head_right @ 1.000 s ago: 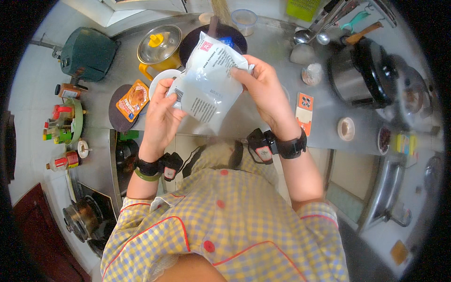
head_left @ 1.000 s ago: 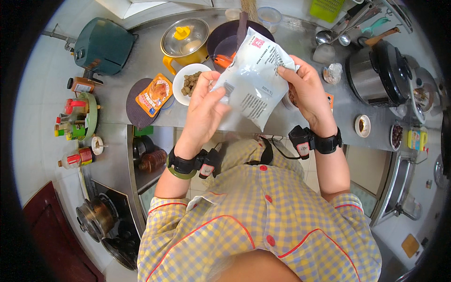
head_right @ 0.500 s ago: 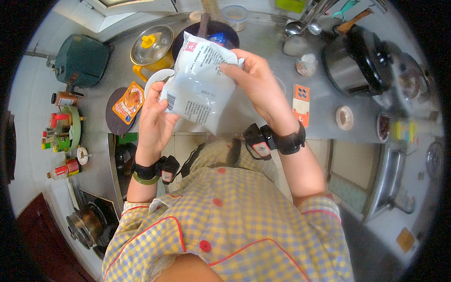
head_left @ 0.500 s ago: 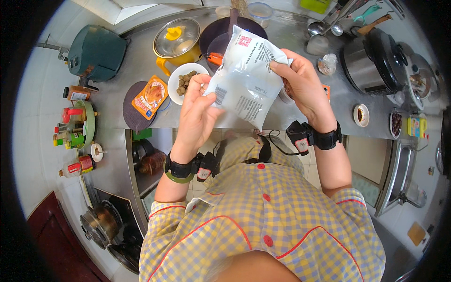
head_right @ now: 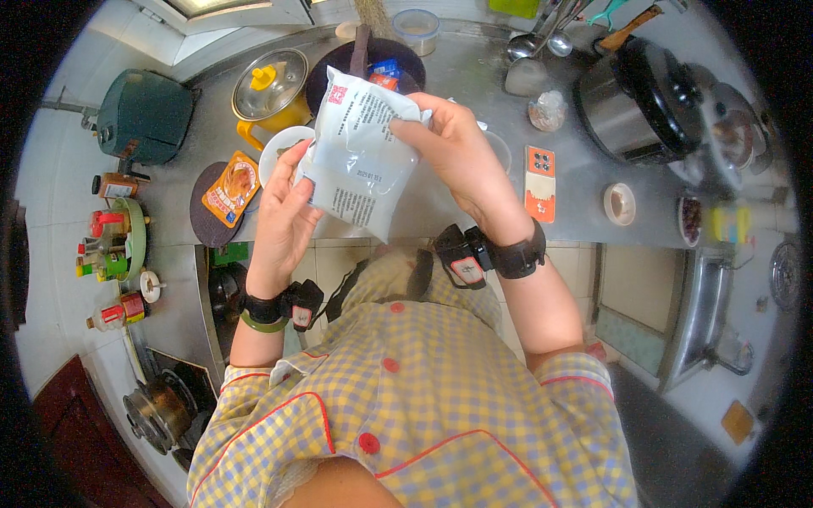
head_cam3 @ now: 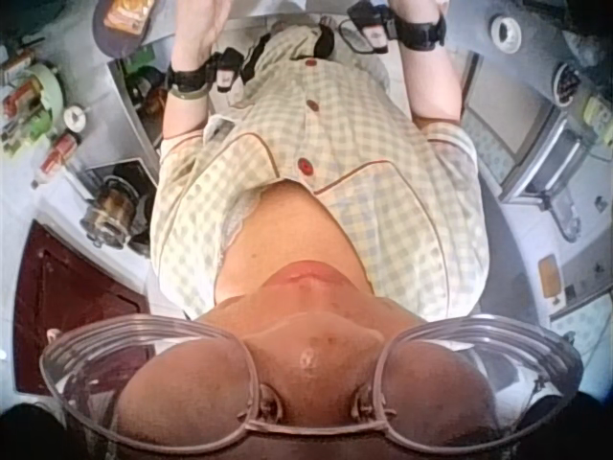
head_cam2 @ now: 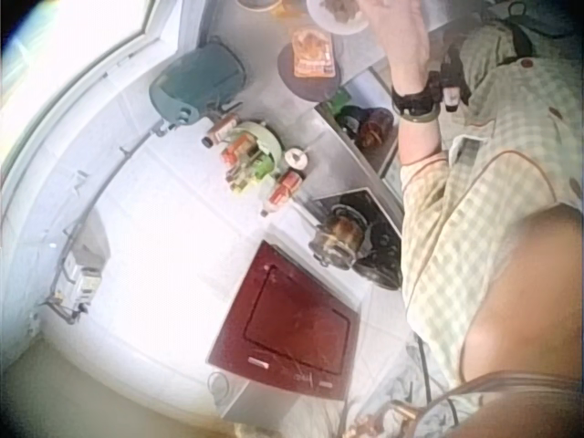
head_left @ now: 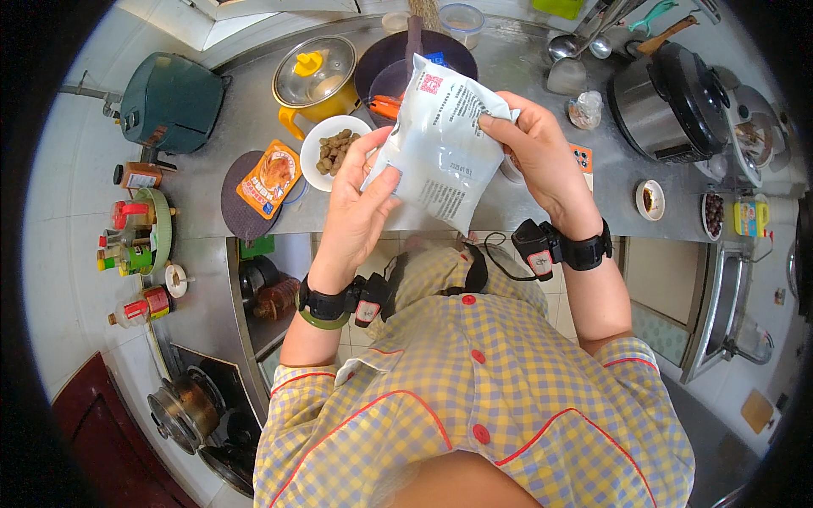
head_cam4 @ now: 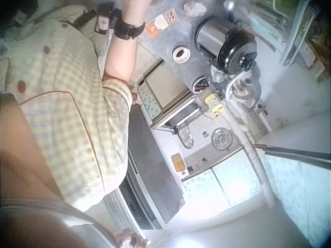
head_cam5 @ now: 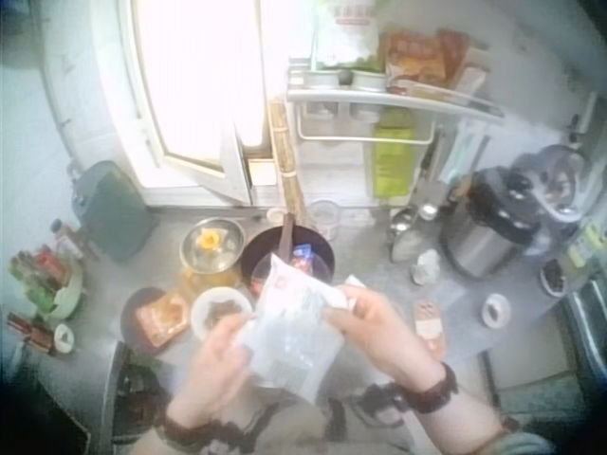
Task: The person organizes food items in a kitchen. They open a green packet and pour its contents into a clear plastic container, then wipe the container with a tissue. They retrieve a purple cutting board from a drawer and place it on the counter. They open a plastic bag containing packaged food items and place them on the cutting board. Finally, they wipe the cutting board with a tissue.
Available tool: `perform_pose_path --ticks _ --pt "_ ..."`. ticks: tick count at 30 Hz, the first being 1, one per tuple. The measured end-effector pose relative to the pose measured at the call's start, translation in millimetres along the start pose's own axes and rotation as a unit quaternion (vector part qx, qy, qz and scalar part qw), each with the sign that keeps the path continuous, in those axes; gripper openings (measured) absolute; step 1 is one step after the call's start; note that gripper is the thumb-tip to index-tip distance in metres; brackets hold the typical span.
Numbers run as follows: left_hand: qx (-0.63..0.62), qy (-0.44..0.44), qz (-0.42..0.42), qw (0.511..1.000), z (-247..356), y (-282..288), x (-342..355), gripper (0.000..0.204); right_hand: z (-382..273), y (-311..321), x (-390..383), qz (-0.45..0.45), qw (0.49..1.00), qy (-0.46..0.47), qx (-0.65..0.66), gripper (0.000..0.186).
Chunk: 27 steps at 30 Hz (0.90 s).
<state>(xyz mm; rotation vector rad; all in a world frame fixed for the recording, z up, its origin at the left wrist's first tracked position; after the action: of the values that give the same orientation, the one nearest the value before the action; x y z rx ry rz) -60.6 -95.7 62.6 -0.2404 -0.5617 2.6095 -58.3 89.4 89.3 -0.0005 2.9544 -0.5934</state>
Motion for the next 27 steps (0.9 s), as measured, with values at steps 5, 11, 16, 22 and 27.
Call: perform_pose_path --ticks 5,11,16,22,27 --pt "0.048 0.014 -0.002 0.999 -7.5 2.8 -1.6 0.051 2.5 0.9 1.3 0.001 1.000 0.005 -0.017 0.019" --pt "0.096 0.086 -0.027 0.991 -14.7 5.0 -3.7 0.050 6.6 1.7 7.2 0.004 1.000 0.026 0.009 0.013" --pt "0.093 0.068 -0.055 0.992 -14.3 -3.1 -6.4 0.049 9.1 0.6 11.6 -0.020 1.000 0.010 -0.015 0.014" --pt "0.098 0.046 -0.064 0.992 -13.8 -0.4 -5.8 0.046 12.4 2.7 16.1 -0.023 1.000 0.012 -0.015 0.013" --pt "0.129 0.016 -0.063 0.990 -9.4 0.9 -5.5 0.047 12.5 0.2 18.3 -0.030 0.999 0.013 -0.017 0.016"
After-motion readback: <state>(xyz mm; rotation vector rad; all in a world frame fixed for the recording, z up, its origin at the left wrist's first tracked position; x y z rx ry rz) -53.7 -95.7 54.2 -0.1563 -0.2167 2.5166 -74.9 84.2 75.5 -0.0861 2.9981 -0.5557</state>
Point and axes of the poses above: each hand's wrist, its own x-axis towards the middle knuckle, its own y-axis out of the back of the hand, z = x × y, the point moved 6 cm from there along x, towards the middle knuckle, and after that the axes turned 9 degrees about x, right-handed, at the moved point
